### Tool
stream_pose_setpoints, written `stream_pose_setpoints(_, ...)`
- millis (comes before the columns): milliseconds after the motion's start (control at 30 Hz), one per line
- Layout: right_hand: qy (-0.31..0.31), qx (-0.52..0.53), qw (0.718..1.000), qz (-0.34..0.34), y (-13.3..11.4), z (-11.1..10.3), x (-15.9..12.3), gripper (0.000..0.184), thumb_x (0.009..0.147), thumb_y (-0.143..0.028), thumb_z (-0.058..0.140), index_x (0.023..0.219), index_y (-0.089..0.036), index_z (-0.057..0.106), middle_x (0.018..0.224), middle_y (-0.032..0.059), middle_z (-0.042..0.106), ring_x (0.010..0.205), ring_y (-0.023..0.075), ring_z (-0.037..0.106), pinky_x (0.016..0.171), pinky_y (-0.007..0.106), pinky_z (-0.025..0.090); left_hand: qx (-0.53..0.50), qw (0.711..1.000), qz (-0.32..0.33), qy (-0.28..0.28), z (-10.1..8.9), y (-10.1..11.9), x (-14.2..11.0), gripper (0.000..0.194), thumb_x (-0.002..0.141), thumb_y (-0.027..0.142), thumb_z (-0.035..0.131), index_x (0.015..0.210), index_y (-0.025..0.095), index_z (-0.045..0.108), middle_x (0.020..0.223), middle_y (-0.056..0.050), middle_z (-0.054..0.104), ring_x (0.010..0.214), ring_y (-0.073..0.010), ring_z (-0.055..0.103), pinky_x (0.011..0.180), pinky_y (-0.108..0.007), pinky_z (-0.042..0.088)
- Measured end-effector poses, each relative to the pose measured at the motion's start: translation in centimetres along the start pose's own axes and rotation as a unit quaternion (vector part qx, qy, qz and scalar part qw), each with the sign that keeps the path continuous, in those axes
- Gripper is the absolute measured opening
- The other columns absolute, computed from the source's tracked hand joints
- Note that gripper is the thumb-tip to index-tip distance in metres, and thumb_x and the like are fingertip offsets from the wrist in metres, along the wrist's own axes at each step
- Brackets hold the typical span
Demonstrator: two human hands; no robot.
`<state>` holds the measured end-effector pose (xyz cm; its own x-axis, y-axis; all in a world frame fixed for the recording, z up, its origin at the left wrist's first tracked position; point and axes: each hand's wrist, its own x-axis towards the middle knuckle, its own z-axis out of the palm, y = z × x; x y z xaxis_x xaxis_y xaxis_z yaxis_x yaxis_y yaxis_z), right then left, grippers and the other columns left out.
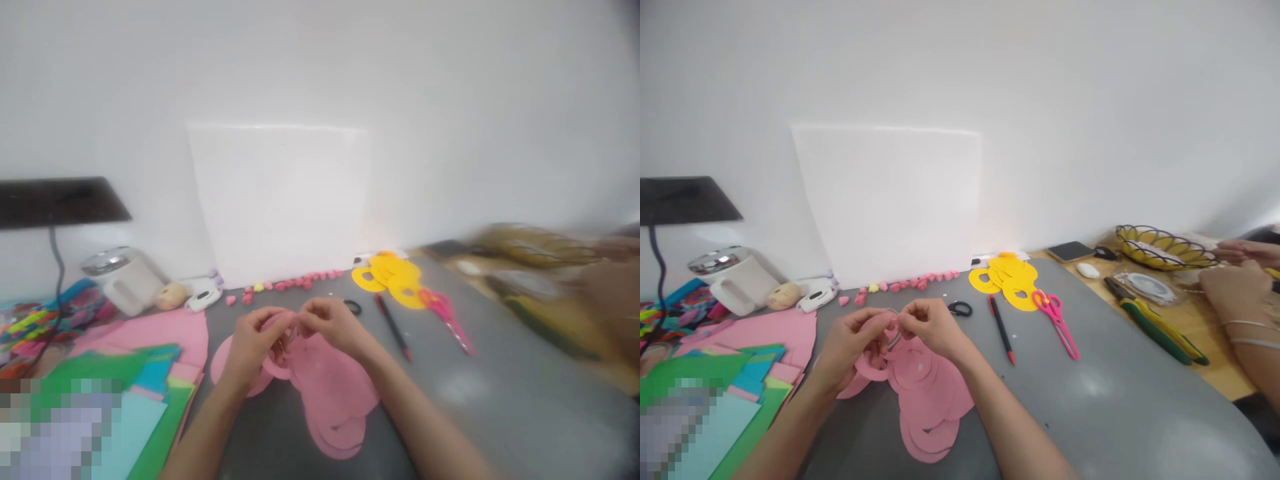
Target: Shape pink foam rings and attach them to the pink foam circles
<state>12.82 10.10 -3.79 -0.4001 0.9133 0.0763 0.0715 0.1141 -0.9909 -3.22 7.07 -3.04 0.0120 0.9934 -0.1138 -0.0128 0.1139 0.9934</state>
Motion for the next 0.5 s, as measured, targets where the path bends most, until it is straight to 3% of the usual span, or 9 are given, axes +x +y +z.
stream_pose_setpoints(100,-0.015,0.011,1.0,-0.001,-0.04,-0.02,-0.04,0.025,0.075,-0.038,0.063,0.065,-0.014,0.063,0.061,0.0025,0.062,0.059,0.0121,0.058,0.061,0.026,0.05,0.009,1.0,-0.002,0.002,-0.02,-0.23,0.05,0.026,0.068,0.039,0.07,0.075,0.013,0.067,0.042,0.002,0.057,0.032,-0.01,0.048,0.031,-0.019,0.04)
stream_pose_setpoints(267,-0.041,0.122,0.992,-0.009,0.14,-0.44,-0.11,0.028,0.076,-0.041,0.063,0.081,-0.014,0.07,0.075,0.0054,0.069,0.067,0.0136,0.063,0.069,0.03,0.053,-0.046,0.999,0.015,0.008,-0.04,-0.15,0.27,0.025,0.067,0.038,0.071,0.069,0.014,0.064,0.043,0.002,0.056,0.036,-0.0093,0.05,0.032,-0.017,0.039)
stream_pose_setpoints(500,-0.01,0.129,0.992,0.002,0.49,-0.33,-0.08,0.029,0.066,-0.037,0.074,0.087,-0.016,0.074,0.071,0.0044,0.07,0.068,0.0167,0.065,0.072,0.035,0.054,-0.071,0.997,0.014,-0.006,0.25,0.29,0.07,0.026,0.067,0.038,0.072,0.066,0.014,0.062,0.044,0.002,0.056,0.035,-0.0092,0.048,0.031,-0.019,0.041)
